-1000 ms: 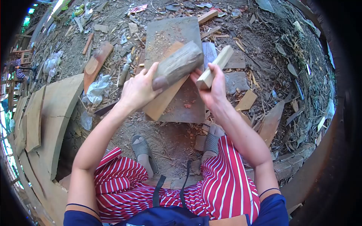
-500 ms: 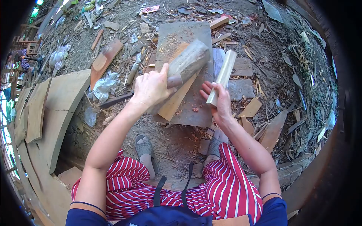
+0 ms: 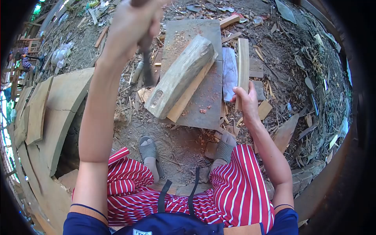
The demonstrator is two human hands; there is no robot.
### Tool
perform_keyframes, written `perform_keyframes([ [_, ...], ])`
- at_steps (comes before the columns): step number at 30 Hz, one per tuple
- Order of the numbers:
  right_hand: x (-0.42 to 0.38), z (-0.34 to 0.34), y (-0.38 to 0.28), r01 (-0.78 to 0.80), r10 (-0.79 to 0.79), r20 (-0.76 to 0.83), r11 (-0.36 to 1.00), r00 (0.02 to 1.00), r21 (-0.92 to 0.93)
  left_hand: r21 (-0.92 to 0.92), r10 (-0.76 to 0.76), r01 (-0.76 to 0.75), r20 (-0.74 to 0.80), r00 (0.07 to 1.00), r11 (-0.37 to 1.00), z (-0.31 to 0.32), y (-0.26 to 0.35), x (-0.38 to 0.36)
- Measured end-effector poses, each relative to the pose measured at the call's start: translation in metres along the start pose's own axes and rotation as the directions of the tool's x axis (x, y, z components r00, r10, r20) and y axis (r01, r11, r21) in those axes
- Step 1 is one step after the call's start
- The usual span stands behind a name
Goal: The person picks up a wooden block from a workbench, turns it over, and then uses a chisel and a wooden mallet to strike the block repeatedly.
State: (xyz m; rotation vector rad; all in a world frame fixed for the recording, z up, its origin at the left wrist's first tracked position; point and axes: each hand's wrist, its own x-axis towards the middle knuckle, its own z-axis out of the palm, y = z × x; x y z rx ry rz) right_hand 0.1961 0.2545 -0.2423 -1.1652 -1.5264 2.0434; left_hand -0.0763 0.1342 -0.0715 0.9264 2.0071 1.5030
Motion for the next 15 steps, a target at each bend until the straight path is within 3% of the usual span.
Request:
perform_keyframes([
  [1,0.001,-0.002,-0.001,-0.015,0.015,-0.016,0.999,1.0,-0.033,0.002,0.002,-0.002,-0.009,1.0,1.0,0.002,0.007,0.011],
  [3,0.005,-0.006,0.003,-0.006,0.005,-0.025,1.0,1.0,-0.029,-0.525,-0.117,-0.056,-0.292,0.949,0.849,0.014,0.015,0.031],
  [7,0.003,-0.015,0.007,-0.023,0.021,-0.063,0.999,0.998,-0.034,-0.556,-0.034,-0.219,-0.408,0.912,0.802,0.007,-0.026,0.057],
  [10,0.0,-0.024,0.01,-0.032,0.028,-0.071,0.997,0.997,-0.065,-0.47,0.077,-0.373,-0.536,0.841,0.8,0.007,-0.05,0.062],
  [15,-0.001,-0.035,0.014,-0.075,0.072,-0.069,0.996,0.995,-0.043,-0.455,0.064,-0.365,-0.552,0.831,0.812,0.004,-0.063,0.059],
])
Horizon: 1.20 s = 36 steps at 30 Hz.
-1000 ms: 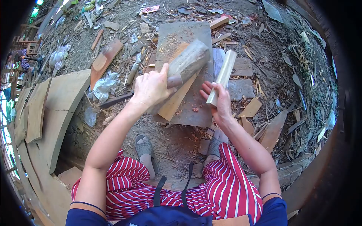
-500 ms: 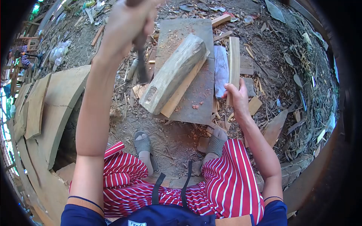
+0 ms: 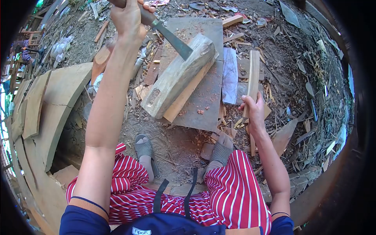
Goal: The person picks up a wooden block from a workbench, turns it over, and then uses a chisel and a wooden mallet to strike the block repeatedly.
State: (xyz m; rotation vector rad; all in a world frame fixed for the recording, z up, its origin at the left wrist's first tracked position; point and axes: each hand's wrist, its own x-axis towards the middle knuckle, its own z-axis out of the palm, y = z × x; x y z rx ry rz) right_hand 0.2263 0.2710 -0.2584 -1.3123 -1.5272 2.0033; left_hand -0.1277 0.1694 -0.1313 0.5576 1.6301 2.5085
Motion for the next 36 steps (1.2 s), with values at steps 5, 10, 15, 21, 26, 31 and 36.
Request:
perform_keyframes([
  [5,-0.003,0.003,0.0,0.022,-0.022,-0.022,1.0,1.0,-0.022,0.011,-0.046,0.045,0.027,0.999,0.999,-0.003,-0.003,0.002],
  [10,-0.003,0.006,0.0,0.008,-0.007,0.021,0.999,1.0,-0.05,-0.078,-0.04,0.046,0.081,0.996,0.996,-0.006,-0.005,0.002],
  [15,-0.006,0.007,0.0,0.024,-0.022,0.038,0.998,0.999,-0.06,-0.16,-0.084,0.084,0.006,0.996,0.984,-0.022,-0.011,0.007],
  [21,-0.004,0.002,0.006,-0.004,0.005,0.03,0.999,1.0,-0.045,-0.215,-0.088,0.086,0.001,0.996,0.973,-0.023,-0.012,0.006],
  [26,-0.005,0.001,0.007,-0.006,0.008,0.031,0.999,0.999,-0.05,-0.173,-0.103,0.094,-0.044,0.994,0.98,-0.022,-0.008,0.009],
  [31,-0.004,0.003,0.007,-0.02,0.023,0.027,0.996,0.999,-0.084,-0.142,-0.06,0.049,-0.075,0.995,0.989,-0.02,-0.007,0.006],
  [36,-0.006,0.003,0.006,-0.023,0.026,0.026,0.995,0.999,-0.093,-0.192,-0.093,0.082,-0.048,0.994,0.978,-0.022,-0.009,0.008],
])
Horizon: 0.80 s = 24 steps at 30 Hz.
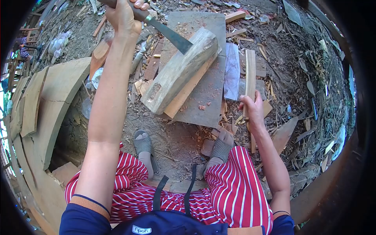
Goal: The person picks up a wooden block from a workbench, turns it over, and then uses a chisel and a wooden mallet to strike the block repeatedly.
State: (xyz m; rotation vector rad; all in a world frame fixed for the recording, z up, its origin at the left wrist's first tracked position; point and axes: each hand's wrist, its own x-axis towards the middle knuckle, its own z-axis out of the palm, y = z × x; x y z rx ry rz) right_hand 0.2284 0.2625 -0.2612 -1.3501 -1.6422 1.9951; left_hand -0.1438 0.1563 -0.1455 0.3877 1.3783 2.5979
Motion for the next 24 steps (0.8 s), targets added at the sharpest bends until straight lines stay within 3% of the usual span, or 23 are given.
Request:
perform_keyframes([
  [7,-0.0001,-0.0009,0.0017,-0.007,0.008,-0.002,1.0,1.0,0.013,0.109,0.011,-0.007,-0.034,0.999,0.994,0.0019,-0.0021,0.0018],
  [24,-0.0007,-0.0031,0.005,-0.004,0.004,0.0,1.0,1.0,0.01,0.072,-0.016,0.016,-0.004,1.0,0.997,-0.0007,-0.0046,0.0042],
])
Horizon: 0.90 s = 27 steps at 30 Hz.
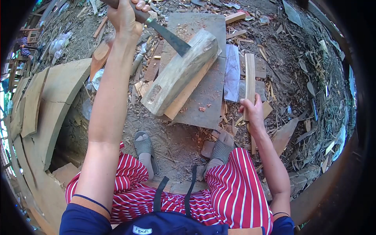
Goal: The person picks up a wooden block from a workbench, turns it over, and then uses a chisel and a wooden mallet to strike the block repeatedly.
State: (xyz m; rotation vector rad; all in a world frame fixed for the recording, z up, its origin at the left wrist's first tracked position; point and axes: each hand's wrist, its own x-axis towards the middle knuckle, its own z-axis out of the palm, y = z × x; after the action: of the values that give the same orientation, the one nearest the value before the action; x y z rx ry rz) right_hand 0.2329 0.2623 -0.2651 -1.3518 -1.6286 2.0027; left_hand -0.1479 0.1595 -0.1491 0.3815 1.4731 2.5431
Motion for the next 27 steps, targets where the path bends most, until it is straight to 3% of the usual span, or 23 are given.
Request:
perform_keyframes([
  [4,0.005,-0.003,0.005,0.013,-0.014,0.013,1.0,1.0,0.021,0.115,0.073,-0.072,-0.011,0.997,0.991,0.009,0.005,-0.008],
  [10,0.003,0.005,-0.007,0.008,-0.008,0.004,1.0,1.0,-0.003,0.065,0.071,-0.071,0.006,0.997,0.995,0.02,0.013,-0.023],
  [15,0.005,0.012,-0.006,0.019,-0.018,0.024,0.999,1.0,-0.03,-0.033,-0.006,0.01,0.116,0.993,0.999,0.012,0.012,-0.021],
  [21,0.006,0.014,-0.003,0.002,-0.002,0.012,1.0,1.0,-0.016,-0.002,0.016,-0.016,-0.046,0.999,1.0,0.02,0.011,-0.022],
  [25,0.006,0.01,-0.002,-0.004,0.004,0.009,1.0,1.0,-0.013,0.023,0.053,-0.052,-0.046,0.998,0.998,0.012,0.008,-0.019],
  [27,0.005,0.01,-0.003,0.009,-0.009,0.004,1.0,1.0,-0.007,-0.064,-0.015,0.015,0.002,1.0,0.998,0.008,0.01,-0.021],
])
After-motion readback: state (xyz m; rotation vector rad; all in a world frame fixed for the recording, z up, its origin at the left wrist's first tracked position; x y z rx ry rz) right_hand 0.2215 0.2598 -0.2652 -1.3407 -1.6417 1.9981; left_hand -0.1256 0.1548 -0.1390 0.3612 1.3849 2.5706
